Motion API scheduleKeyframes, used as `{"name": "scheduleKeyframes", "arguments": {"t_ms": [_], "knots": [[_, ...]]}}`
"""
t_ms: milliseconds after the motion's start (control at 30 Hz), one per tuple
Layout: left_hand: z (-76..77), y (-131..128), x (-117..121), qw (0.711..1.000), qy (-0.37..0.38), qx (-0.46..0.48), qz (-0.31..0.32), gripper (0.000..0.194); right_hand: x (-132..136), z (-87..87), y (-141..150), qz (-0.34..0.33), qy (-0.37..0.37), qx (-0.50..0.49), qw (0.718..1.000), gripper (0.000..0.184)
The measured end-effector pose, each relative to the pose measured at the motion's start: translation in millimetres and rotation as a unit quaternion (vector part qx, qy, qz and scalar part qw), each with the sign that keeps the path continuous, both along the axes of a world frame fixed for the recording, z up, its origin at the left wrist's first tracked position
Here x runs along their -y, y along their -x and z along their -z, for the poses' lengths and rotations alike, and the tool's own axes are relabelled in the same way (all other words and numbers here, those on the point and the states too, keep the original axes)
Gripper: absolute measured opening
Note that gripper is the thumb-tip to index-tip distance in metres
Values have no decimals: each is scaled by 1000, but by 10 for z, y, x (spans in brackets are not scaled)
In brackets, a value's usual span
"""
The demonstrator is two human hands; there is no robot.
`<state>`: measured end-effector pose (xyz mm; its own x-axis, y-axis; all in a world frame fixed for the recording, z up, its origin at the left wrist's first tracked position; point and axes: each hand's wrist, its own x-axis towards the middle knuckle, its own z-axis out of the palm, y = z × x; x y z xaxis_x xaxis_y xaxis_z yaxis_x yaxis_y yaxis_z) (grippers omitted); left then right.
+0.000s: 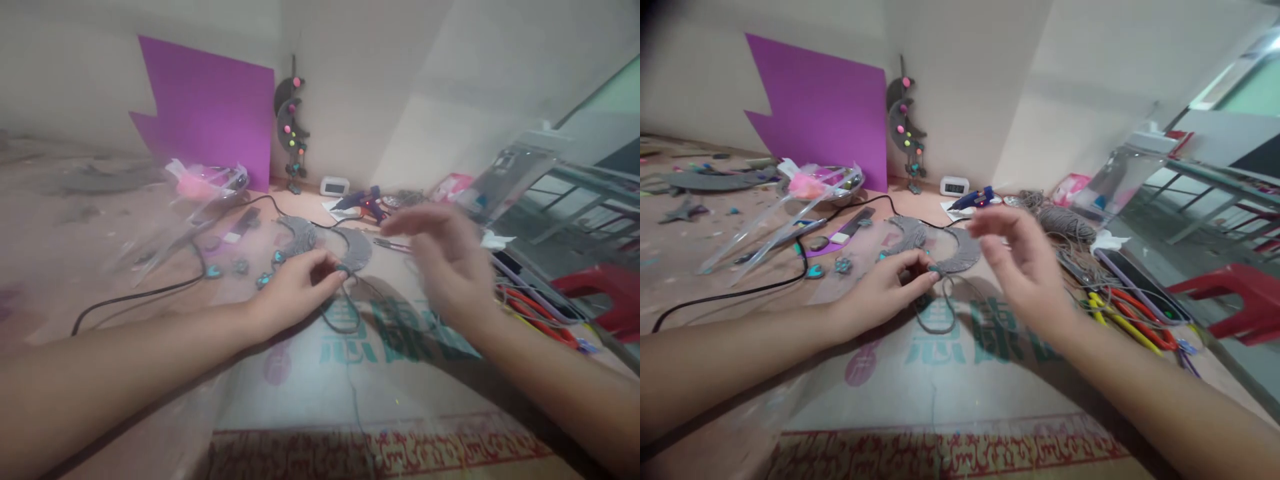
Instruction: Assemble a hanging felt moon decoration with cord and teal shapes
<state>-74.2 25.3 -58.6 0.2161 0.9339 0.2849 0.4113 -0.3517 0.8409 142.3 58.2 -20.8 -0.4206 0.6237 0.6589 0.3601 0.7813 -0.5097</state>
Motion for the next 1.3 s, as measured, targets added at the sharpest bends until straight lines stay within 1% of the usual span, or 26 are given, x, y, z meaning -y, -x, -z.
{"name": "scheduleKeyframes", "arguments": {"t_ms": [67,133,167,233,367,433,567,667,800,1067,1133,1300], "knots": [[16,3,-9,1000,1,2,5,18,-72,167,9,-6,41,-19,999,20],[22,5,-17,1000,2,2,7,18,-127,324,29,-13,92,-20,995,20],[22,5,-19,1000,3,1,5,17,-142,378,40,-13,105,-16,994,22],[17,6,-19,1000,3,-2,3,16,-143,423,57,-17,101,-5,995,23],[9,3,-11,1000,-1,-2,13,16,-95,376,66,-38,53,42,997,21],[5,1,-7,1000,-6,1,15,15,-86,354,68,-37,39,50,997,20],[-1,-1,-6,1000,-7,3,12,14,-111,350,79,-38,38,67,996,21],[8,5,-8,1000,-6,4,11,15,-131,350,91,-52,29,70,996,20],[10,16,1,1000,-28,5,12,14,-135,340,103,-73,22,72,995,17],[-6,13,10,998,-61,-28,9,10,-111,340,119,-84,-6,64,994,10],[5,13,10,996,-79,-43,7,9,-107,336,120,-95,-1,66,993,10],[23,22,34,988,-134,-75,13,8,-104,327,111,-111,46,56,991,15]]}}
